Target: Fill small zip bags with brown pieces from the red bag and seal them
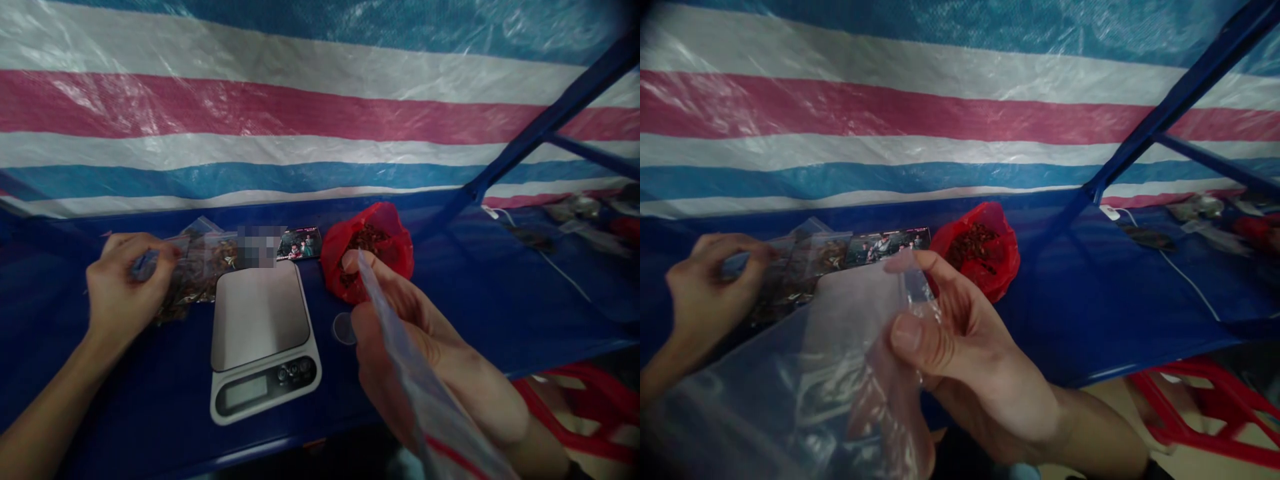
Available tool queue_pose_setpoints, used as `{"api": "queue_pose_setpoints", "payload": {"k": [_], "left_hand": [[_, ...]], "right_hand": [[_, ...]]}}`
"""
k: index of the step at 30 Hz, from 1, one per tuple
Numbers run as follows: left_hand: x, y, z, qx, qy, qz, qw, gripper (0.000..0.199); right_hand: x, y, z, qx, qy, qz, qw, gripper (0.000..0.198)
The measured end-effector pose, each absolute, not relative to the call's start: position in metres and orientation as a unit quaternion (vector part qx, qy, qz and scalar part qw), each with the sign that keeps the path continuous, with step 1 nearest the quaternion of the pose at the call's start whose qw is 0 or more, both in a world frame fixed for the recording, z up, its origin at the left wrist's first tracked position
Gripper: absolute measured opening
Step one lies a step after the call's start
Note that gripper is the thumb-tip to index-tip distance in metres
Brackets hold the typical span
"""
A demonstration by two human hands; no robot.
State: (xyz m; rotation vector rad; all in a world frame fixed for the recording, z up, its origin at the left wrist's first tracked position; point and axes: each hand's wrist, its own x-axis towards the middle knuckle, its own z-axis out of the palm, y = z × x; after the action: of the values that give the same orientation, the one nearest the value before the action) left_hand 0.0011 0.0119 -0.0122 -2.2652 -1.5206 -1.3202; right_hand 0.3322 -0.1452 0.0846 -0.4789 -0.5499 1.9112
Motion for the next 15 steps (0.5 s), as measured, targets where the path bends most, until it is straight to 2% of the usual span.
{"api": "queue_pose_setpoints", "payload": {"k": [6, 10, 12, 13, 15], "left_hand": [[0.002, 0.008, -0.01, -0.737, -0.53, -0.416, 0.044, 0.025], [0.001, 0.006, -0.009, -0.741, -0.524, -0.419, 0.039, 0.025], [0.0, 0.007, -0.01, -0.743, -0.515, -0.424, 0.044, 0.026], [0.0, 0.007, -0.011, -0.747, -0.513, -0.421, 0.045, 0.027], [-0.001, 0.007, -0.013, -0.75, -0.511, -0.418, 0.048, 0.028]], "right_hand": [[0.329, -0.149, 0.082, -0.237, -0.229, 0.789, 0.519, 0.034], [0.341, -0.154, 0.078, -0.288, -0.272, 0.71, 0.582, 0.02], [0.358, -0.166, 0.069, -0.362, -0.329, 0.571, 0.66, 0.011], [0.37, -0.175, 0.062, -0.409, -0.368, 0.466, 0.693, 0.014], [0.397, -0.198, 0.044, -0.502, -0.471, 0.203, 0.697, 0.034]]}}
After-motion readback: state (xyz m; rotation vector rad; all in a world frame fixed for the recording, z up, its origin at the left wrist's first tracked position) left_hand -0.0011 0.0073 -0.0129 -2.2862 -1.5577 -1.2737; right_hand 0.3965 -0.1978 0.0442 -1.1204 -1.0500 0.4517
